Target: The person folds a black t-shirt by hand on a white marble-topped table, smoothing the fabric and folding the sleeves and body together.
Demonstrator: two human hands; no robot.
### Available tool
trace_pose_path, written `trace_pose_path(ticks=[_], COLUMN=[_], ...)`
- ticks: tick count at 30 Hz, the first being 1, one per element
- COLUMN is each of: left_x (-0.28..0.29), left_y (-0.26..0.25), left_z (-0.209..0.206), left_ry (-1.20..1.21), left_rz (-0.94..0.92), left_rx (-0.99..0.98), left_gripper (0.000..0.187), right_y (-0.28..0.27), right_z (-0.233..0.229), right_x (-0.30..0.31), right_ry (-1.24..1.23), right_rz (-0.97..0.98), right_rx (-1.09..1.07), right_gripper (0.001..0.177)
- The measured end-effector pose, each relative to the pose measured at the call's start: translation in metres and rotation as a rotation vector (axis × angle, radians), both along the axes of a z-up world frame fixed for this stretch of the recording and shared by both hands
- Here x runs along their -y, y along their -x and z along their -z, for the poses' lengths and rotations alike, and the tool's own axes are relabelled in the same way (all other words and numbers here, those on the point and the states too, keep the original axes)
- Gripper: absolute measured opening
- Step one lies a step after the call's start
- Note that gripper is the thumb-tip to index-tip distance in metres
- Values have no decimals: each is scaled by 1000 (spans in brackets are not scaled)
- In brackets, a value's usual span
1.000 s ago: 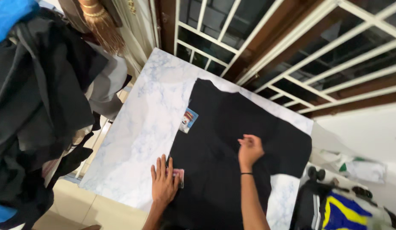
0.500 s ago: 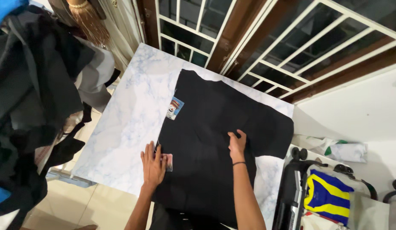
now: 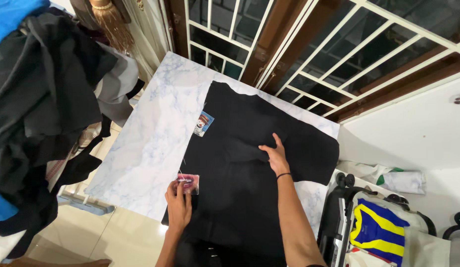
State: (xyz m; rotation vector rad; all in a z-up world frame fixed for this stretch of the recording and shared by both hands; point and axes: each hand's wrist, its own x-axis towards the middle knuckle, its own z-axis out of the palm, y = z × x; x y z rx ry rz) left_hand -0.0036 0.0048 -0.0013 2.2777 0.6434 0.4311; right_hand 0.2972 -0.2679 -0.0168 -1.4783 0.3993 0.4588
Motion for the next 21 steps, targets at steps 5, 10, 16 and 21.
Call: trace_pose_path(ticks=[5, 10, 16, 21], left_x=[-14, -27, -48, -78], left_y=[-11, -23, -29, -33], left_z=[-2, 5, -1, -9], left_ry=[-5, -18, 38, 72], left_rz=[64, 71, 173, 199], left_rx=[-33, -14, 9, 36], left_gripper=[32, 25, 26, 30], right_y=[-5, -8, -8, -3], right_z=[-18, -30, -77, -118], right_x=[-11, -26, -88, -187], right_ry=[211, 520, 705, 594], right_rz=[-40, -146, -273, -390], right_rx=[-37, 475, 603, 610], right_gripper=[107, 105, 110, 103])
